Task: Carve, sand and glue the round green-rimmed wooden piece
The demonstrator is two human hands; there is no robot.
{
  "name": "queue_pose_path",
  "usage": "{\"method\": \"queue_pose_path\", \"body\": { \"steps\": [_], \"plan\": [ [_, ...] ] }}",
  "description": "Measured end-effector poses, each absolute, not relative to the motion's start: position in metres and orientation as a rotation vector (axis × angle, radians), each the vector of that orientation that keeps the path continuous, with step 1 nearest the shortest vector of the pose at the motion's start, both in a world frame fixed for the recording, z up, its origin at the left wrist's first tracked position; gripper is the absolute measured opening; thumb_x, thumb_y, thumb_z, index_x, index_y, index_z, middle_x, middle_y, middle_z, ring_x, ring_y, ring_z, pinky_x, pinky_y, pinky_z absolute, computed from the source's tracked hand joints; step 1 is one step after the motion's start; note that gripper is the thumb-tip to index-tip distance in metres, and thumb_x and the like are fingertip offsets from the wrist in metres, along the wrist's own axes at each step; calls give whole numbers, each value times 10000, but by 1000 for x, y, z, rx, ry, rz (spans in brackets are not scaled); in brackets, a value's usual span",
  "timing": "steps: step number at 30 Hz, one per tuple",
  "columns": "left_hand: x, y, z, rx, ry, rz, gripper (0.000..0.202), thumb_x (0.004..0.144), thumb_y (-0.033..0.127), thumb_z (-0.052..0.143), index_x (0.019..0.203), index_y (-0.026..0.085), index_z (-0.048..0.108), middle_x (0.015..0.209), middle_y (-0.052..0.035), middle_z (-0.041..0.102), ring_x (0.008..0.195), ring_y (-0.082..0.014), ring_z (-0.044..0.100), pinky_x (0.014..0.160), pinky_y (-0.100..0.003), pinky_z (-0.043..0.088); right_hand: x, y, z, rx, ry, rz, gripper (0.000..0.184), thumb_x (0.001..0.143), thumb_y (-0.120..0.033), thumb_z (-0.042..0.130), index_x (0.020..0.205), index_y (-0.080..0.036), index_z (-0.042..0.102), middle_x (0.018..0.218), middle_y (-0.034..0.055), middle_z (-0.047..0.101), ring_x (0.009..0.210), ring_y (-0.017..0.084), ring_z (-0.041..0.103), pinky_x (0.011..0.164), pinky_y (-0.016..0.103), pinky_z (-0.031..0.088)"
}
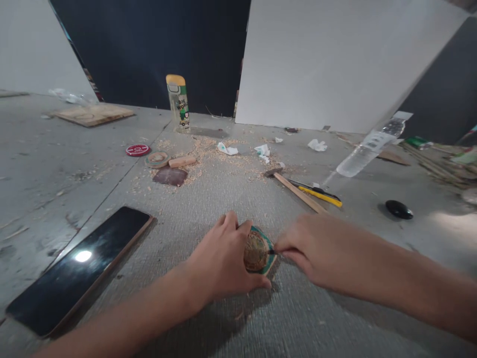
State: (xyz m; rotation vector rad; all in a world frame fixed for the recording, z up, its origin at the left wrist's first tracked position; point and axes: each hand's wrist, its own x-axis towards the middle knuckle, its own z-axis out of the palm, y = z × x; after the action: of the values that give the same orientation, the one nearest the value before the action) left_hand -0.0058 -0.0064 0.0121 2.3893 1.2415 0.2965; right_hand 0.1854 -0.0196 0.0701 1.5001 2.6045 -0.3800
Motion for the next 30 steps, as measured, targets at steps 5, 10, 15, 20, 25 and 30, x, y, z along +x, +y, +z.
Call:
{"method": "queue_pose_path", "body": {
  "steps": [5,10,15,20,25,30],
  "plan": [
    [-6,-9,12,2426,1212,290,659,570,613,797,1015,170,598,1030,-116,523,974,-325,550,834,-465,504,193,-28,63,1554,2646,-484,289,831,-83,502,693,-216,719,621,14,691,533,113,578,540,258,312],
    [-5,-7,15,2433,1177,281,642,604,621,776,1041,187,593,1005,-90,530,963,-303,549,817,-432,505,199,-32,54,1630,2669,-554,286,825,-67,503,665,-206,695,618,1,693,564,121,604,543,251,305],
    [-4,-7,20,2419,1177,234,600,614,597,782,1024,196,604,988,-82,535,990,-313,543,830,-431,502,203,-43,39,1734,2721,-639,304,861,-93,482,728,-225,721,626,4,702,541,127,607,531,248,343],
    [-5,-9,17,2392,1251,212,702,584,663,755,1086,201,590,1056,-101,517,991,-326,558,844,-468,506,205,-51,21,1871,2782,-775,304,888,-167,486,887,-285,766,753,15,756,611,163,656,555,257,433],
    [-4,-10,15,2400,1268,208,701,640,683,693,1126,188,585,1069,-117,530,1001,-335,567,856,-490,511,203,-46,26,1832,2781,-937,305,909,-221,484,913,-302,778,765,5,762,593,158,641,543,256,436],
    [-6,-10,17,2402,1284,202,787,596,695,731,1151,158,581,1090,-136,548,1014,-366,584,837,-516,527,206,-38,48,1712,2721,-852,304,916,-249,510,734,-236,754,578,3,684,500,121,558,494,247,329]
  ]
}}
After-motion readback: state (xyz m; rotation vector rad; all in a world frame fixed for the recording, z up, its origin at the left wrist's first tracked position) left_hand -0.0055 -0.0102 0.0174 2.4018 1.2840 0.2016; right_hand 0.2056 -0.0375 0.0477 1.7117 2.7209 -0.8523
